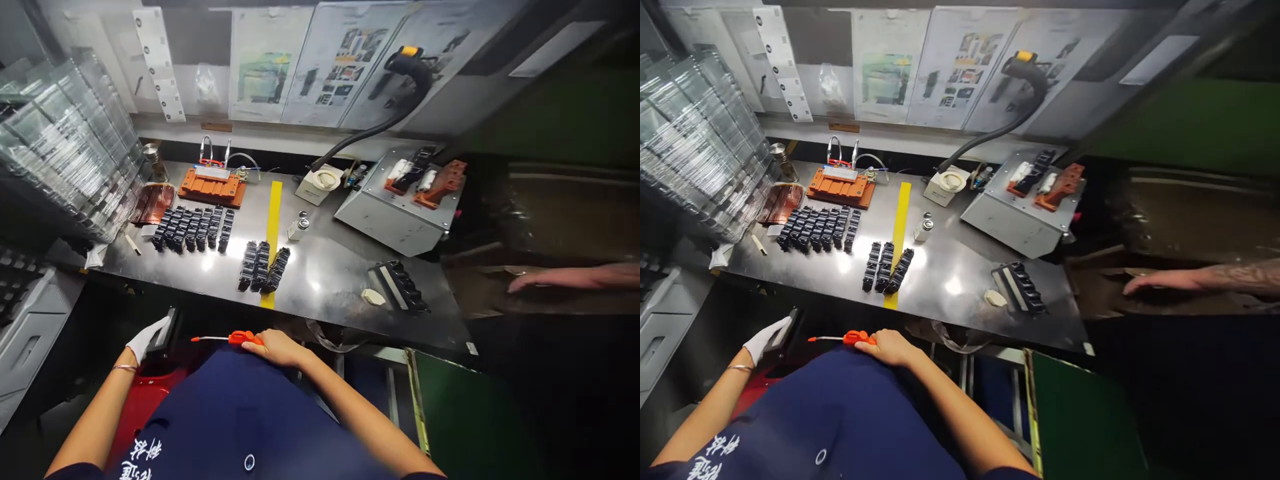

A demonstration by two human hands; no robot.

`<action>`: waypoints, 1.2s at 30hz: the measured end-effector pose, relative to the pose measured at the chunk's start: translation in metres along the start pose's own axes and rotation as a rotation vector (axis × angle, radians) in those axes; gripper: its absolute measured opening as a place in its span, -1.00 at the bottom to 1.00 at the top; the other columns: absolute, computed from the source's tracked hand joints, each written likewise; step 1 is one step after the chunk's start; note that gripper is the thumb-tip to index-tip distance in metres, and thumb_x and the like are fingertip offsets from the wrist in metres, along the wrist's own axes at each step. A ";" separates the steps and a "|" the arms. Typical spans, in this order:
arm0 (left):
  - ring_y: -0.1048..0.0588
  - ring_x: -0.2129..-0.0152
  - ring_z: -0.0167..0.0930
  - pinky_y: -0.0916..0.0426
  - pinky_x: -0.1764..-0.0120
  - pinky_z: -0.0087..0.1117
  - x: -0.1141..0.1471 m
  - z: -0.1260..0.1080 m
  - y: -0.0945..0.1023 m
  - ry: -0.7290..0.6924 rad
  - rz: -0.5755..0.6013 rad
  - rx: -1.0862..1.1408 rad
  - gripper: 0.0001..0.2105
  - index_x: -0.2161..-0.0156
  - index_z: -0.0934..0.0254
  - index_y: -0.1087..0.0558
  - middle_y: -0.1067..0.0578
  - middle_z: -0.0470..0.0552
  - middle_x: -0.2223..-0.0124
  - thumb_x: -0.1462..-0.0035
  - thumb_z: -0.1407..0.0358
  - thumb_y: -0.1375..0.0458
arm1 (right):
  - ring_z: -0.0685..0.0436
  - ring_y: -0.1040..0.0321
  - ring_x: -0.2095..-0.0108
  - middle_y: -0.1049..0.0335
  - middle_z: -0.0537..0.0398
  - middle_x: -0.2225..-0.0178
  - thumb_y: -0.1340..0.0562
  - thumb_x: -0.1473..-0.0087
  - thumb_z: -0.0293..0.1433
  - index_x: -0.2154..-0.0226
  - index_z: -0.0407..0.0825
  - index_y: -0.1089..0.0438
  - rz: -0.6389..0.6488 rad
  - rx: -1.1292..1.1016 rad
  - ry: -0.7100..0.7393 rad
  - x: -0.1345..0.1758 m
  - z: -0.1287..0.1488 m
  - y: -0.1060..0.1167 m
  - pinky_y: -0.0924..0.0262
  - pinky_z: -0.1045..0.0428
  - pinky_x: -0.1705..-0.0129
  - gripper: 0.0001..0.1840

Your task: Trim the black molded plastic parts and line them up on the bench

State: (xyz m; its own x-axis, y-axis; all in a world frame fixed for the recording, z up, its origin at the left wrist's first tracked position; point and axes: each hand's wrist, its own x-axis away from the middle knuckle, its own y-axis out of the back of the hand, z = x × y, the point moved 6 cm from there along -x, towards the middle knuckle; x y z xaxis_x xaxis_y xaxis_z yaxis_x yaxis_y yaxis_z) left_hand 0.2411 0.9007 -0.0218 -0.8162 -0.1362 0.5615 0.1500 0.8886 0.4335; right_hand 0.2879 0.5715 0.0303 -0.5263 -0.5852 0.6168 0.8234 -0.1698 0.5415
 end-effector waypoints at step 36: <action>-0.41 -0.05 -0.14 -0.29 -0.07 -0.18 -0.053 -0.026 -0.071 0.112 -0.141 0.092 -0.34 -0.25 0.16 -0.19 -0.38 0.19 -0.14 -0.03 0.22 -0.23 | -0.08 -0.26 0.46 -0.36 0.11 0.49 -0.08 -0.05 0.12 0.40 -0.04 -0.42 -0.179 -0.344 -0.036 0.001 -0.076 -0.016 -0.12 0.05 0.40 -0.44</action>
State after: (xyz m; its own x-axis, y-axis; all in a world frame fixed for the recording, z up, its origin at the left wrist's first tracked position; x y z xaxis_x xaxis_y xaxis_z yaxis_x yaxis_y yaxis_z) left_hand 0.2884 0.8331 -0.0638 -0.7579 -0.3051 0.5766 -0.0170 0.8928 0.4502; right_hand 0.2897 0.5134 -0.0210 -0.6700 -0.4949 0.5533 0.7378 -0.5261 0.4229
